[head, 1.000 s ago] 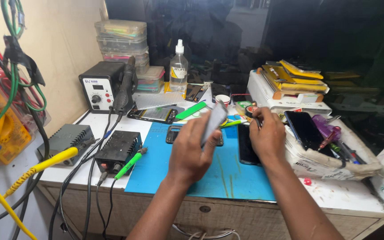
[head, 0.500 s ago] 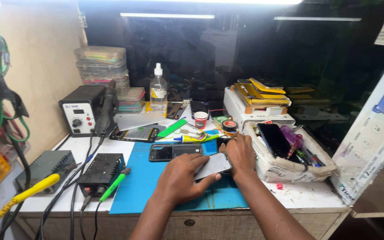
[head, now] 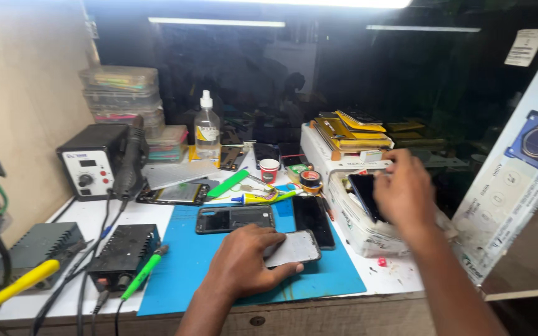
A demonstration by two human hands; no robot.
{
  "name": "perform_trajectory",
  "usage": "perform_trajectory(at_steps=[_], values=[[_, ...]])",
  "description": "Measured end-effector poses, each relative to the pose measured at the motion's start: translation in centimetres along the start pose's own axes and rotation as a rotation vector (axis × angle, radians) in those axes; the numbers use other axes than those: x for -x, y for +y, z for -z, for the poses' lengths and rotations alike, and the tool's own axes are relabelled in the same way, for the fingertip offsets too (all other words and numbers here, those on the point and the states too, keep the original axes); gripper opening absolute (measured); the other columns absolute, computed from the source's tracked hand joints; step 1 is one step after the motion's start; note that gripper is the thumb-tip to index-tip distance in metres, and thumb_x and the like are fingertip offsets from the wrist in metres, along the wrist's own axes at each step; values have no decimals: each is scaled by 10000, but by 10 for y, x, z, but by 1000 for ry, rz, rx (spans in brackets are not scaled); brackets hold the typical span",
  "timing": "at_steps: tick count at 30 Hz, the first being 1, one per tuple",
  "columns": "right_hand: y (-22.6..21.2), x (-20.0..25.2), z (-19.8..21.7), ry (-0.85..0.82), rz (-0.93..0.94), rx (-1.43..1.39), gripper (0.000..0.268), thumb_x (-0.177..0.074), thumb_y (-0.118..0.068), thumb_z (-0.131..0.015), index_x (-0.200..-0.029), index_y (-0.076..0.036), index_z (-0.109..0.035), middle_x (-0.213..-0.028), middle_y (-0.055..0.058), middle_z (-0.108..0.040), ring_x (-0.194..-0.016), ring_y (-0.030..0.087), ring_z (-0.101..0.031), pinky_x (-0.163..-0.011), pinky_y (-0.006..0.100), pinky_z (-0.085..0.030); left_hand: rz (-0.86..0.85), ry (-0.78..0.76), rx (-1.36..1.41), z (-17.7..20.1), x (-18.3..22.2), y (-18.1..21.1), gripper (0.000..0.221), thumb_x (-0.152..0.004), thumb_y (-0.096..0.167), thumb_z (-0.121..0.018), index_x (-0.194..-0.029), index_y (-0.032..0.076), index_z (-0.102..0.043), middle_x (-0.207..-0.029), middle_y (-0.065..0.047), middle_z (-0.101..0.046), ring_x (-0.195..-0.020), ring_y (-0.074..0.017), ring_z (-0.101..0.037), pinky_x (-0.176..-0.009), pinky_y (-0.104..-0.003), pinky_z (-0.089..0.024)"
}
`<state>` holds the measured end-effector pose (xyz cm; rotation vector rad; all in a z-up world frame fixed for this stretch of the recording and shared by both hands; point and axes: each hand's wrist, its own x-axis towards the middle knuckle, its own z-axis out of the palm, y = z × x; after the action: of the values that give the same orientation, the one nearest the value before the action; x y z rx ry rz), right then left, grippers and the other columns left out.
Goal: The person disassembles a mobile phone by removing the SIM tray, prying off the back cover, and using a screwdriver to remove internal screws and components.
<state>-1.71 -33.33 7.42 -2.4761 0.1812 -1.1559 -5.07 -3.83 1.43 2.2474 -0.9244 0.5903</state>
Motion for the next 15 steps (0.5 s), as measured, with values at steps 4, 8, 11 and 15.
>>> perform_trajectory(at_steps=[4,8,11,15], values=[[20,-24,27,-454,-376,296,526,-902,-366,-799,-1303,-100,-585,-974,182,-751,-896,302,-749,-849,416,-578,30,-42,-10,3,-2,1,582,-589,497,-873,-993,83,-809,-845,-123,-741,-817,-302,-683,-714,-413,-551],[55,-27,6,-532,-379,261,485,-882,-314,-810,-1250,-68,-614,-897,173,-775,-784,260,-772,-760,376,-609,118,-145,-42,2,-3,2,636,-633,559,-835,-1126,164,-766,-960,-151,-690,-937,-329,-647,-798,-439,-524],[88,-44,-11,-538,-511,-113,420,-880,-133,-779,-1210,-7,-553,-855,210,-758,-704,254,-721,-632,375,-588,98,-188,-72,-1,-3,0,682,-658,587,-824,-1194,178,-726,-1051,-200,-637,-1031,-376,-601,-854,-473,-496],[104,-51,-1,-512,-654,-536,232,-947,-123,-706,-1102,22,-613,-817,162,-704,-609,144,-619,-550,282,-563,104,-240,-33,0,-4,-1,700,-621,608,-822,-1182,200,-721,-1058,-187,-628,-1087,-368,-583,-893,-465,-486]])
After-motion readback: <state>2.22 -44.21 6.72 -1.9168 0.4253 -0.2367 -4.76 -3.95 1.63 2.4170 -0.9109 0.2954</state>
